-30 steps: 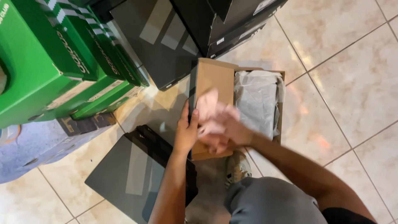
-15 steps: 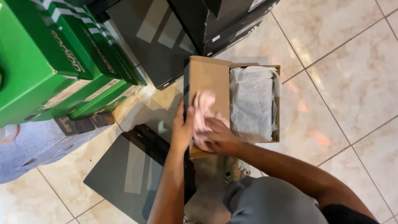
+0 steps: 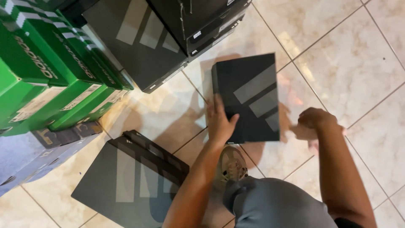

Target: Cleaning and inspecting shoe boxes in a warehouse

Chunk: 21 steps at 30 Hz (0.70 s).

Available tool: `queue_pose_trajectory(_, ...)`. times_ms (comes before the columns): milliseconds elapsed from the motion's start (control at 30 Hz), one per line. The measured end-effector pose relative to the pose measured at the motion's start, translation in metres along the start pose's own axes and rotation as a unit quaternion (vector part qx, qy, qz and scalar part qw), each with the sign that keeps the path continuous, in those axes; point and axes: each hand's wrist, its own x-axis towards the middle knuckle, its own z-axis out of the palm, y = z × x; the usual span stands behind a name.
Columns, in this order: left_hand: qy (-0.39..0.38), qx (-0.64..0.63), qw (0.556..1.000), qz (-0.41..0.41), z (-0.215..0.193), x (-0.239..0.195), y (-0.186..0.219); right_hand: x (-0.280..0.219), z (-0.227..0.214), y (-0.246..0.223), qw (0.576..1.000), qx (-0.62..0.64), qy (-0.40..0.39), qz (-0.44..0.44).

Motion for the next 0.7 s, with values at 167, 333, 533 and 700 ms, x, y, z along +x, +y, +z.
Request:
queue_pose_trajectory(167,-0.006,-0.340,0.922,-0.184,-0.005,-0.006,-0.019,-0.098,-0.044,-0.074,0.813,0.574,-0.010,-0.095)
queue_pose_trajectory(333,-0.035,-0.252,0.953,-0.166,0.037,-0.007,-0.041,0.016,0.021,-0.069,0.809,0.543,-0.066,-0.213)
queue_pose_trajectory(533,-0.034,-0.338,0.927,-0.161,-0.045,-0.034,0.021,-0.067,-0.013,-0.060,0.819,0.533,0.040,-0.208)
queue_pose_trajectory(700,0.018,-0.292,0.947,-0.131,-0.123,-0.071,0.054,-0.131,-0.032,-0.062,0.814,0.488,0.022,-0.315)
